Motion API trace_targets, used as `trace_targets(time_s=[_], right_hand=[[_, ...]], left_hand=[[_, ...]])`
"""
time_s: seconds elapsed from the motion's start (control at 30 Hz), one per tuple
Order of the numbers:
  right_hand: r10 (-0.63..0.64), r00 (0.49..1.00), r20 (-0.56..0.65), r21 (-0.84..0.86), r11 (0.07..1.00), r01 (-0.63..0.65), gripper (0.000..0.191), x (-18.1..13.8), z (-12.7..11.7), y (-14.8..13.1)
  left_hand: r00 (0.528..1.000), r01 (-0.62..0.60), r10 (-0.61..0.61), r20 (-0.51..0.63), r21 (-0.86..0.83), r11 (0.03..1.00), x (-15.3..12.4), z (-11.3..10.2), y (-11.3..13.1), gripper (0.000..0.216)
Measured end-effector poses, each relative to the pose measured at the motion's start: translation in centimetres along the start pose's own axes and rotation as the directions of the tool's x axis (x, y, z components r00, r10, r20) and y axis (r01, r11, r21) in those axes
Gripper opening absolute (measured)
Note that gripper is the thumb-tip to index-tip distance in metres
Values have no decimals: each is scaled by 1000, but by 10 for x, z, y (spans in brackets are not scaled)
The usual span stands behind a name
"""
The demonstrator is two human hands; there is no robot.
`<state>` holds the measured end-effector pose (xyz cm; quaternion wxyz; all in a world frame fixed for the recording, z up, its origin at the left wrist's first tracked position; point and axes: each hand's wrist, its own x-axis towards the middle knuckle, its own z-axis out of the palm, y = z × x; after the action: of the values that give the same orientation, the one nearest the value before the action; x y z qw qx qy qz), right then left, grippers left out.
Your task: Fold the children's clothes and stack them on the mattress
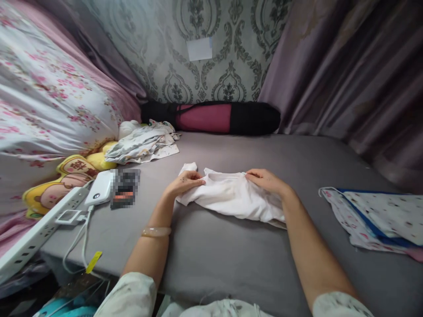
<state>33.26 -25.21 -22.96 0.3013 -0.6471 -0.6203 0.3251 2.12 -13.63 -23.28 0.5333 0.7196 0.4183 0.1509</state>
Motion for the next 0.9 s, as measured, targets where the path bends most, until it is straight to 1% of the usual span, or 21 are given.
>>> trace_targets(time_s=[0.13, 0.23, 0.33, 0.43, 0.57, 0.67, 0.73, 0.8, 0.83, 0.87, 0.9], right_hand=[[-18, 1000, -2, 41, 999, 18, 39, -10, -11, -18], [-22, 999, 46, 54, 998, 20, 40, -23, -23, -32], [-34, 995, 97, 29, 999, 32, 41, -38, -35, -48], [-55, 992, 117, -21, 998, 58, 41, -52, -44, -65], [-112, 991, 70, -56, 992, 116, 43, -70, -53, -87], [-110, 993, 35, -40, 993, 112, 47, -84, -59, -105], [-101, 994, 30, -15, 995, 101, 50, -93, -65, -118], [-109, 994, 27, 15, 994, 108, 52, -101, -75, -133], [-120, 992, 22, 29, 992, 120, 52, -105, -80, -142], [-134, 991, 17, 37, 990, 133, 51, -108, -86, -150], [-149, 989, 9, 38, 988, 148, 50, -111, -93, -160]], left_hand=[[998, -43, 42, -46, -24, 999, -10, -6, 10, 44], [994, -112, 110, -17, -103, 988, -22, -9, 23, 43], [985, -169, 173, 6, -174, 970, -35, -12, 40, 38], [977, -212, 213, -13, -185, 960, -50, -17, 56, 33], [951, -309, 304, -56, -164, 937, -69, -25, 78, 29], [927, -372, 357, -113, -188, 909, -82, -31, 97, 29], [914, -399, 377, -150, -173, 900, -90, -34, 112, 28], [887, -438, 418, -194, -71, 896, -97, -37, 130, 24], [861, -465, 456, -224, 12, 885, -101, -38, 139, 21], [823, -496, 507, -258, 111, 861, -105, -39, 149, 19], [768, -526, 569, -295, 216, 822, -109, -40, 159, 17]])
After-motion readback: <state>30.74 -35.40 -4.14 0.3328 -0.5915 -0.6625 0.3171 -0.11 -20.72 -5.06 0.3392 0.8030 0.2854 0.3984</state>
